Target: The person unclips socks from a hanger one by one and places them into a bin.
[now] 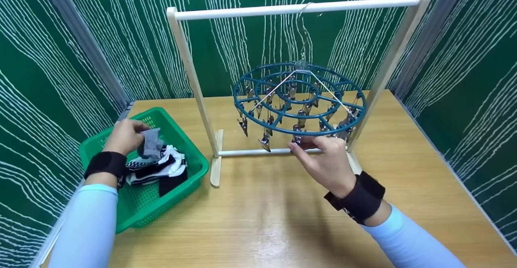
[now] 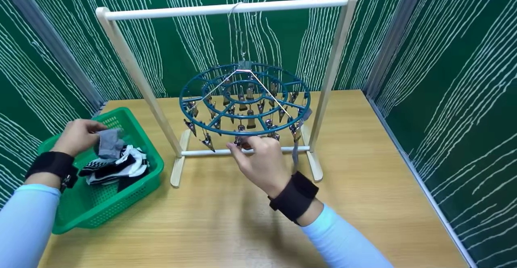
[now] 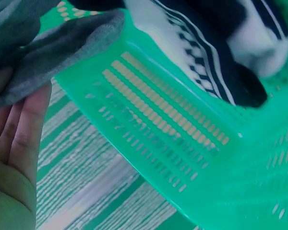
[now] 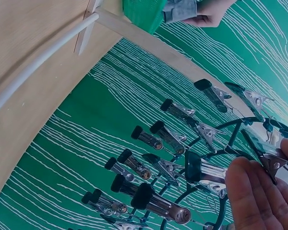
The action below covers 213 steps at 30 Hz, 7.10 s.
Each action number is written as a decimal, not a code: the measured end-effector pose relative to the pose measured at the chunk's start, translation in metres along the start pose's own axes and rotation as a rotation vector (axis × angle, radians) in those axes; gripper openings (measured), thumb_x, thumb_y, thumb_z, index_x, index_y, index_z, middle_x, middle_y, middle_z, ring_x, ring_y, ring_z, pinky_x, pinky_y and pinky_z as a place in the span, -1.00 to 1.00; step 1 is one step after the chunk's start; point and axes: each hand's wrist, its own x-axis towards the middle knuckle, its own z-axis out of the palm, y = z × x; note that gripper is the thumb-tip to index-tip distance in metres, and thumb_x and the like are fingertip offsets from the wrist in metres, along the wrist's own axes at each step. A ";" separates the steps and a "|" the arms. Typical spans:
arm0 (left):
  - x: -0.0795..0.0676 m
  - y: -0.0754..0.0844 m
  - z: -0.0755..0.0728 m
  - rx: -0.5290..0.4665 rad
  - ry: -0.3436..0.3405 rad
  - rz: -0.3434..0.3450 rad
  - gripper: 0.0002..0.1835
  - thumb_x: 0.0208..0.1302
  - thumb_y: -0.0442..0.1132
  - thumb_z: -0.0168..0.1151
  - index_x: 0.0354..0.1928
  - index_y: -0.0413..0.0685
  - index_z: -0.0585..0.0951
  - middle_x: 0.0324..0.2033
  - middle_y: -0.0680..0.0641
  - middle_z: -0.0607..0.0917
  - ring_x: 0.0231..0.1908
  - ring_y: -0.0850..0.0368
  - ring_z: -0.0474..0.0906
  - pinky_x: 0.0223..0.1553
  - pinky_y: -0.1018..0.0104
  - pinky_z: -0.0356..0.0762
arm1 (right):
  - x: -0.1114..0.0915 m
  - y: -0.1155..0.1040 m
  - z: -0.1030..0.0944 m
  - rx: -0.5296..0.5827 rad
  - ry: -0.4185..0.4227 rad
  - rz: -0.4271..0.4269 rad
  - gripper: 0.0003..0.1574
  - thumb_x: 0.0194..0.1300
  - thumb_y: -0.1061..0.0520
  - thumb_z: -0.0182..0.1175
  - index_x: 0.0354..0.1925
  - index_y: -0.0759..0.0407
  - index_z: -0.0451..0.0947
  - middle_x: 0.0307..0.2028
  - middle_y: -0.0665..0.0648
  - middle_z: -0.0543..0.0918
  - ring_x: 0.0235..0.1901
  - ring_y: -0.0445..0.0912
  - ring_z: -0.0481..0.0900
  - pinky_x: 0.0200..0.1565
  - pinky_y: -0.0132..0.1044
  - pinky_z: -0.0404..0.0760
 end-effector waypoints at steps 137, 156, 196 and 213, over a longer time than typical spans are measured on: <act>-0.028 0.240 0.045 0.279 0.572 1.158 -0.86 0.45 -0.47 0.37 -0.06 -0.26 0.83 -0.09 -0.18 0.90 -0.04 -0.01 0.88 0.09 0.19 0.80 | 0.016 0.058 -0.096 -0.228 -0.183 -0.052 -0.44 0.22 0.20 0.57 0.15 0.40 0.72 0.18 0.39 0.76 0.27 0.33 0.65 0.30 0.40 0.59; -0.033 0.237 0.042 0.219 0.511 1.097 -0.64 0.29 -0.47 0.24 0.09 -0.32 0.79 0.04 -0.27 0.86 0.14 -0.15 0.82 0.30 0.03 0.72 | 0.015 0.047 -0.084 -0.285 -0.098 -0.213 -0.46 0.50 -0.14 0.40 -0.07 0.37 0.78 -0.07 0.35 0.83 -0.01 0.26 0.74 0.17 -0.05 0.71; -0.046 0.254 0.071 0.411 0.803 1.107 -0.80 0.35 -0.24 0.54 -0.15 -0.28 0.82 -0.24 -0.15 0.90 -0.16 0.01 0.90 -0.05 0.21 0.85 | 0.024 -0.011 -0.034 -0.205 0.109 -0.256 -0.38 0.52 -0.25 0.34 -0.16 0.33 0.79 -0.21 0.31 0.82 -0.20 0.22 0.65 -0.11 0.04 0.58; -0.037 0.233 0.064 0.385 0.744 1.048 -0.76 0.38 -0.27 0.51 -0.05 -0.32 0.81 -0.15 -0.21 0.90 -0.08 -0.09 0.89 0.01 0.13 0.85 | 0.000 -0.021 -0.037 -0.099 0.161 -0.189 -0.43 0.54 -0.19 0.33 -0.22 0.33 0.76 -0.35 0.24 0.78 -0.39 0.07 0.67 -0.05 -0.63 0.55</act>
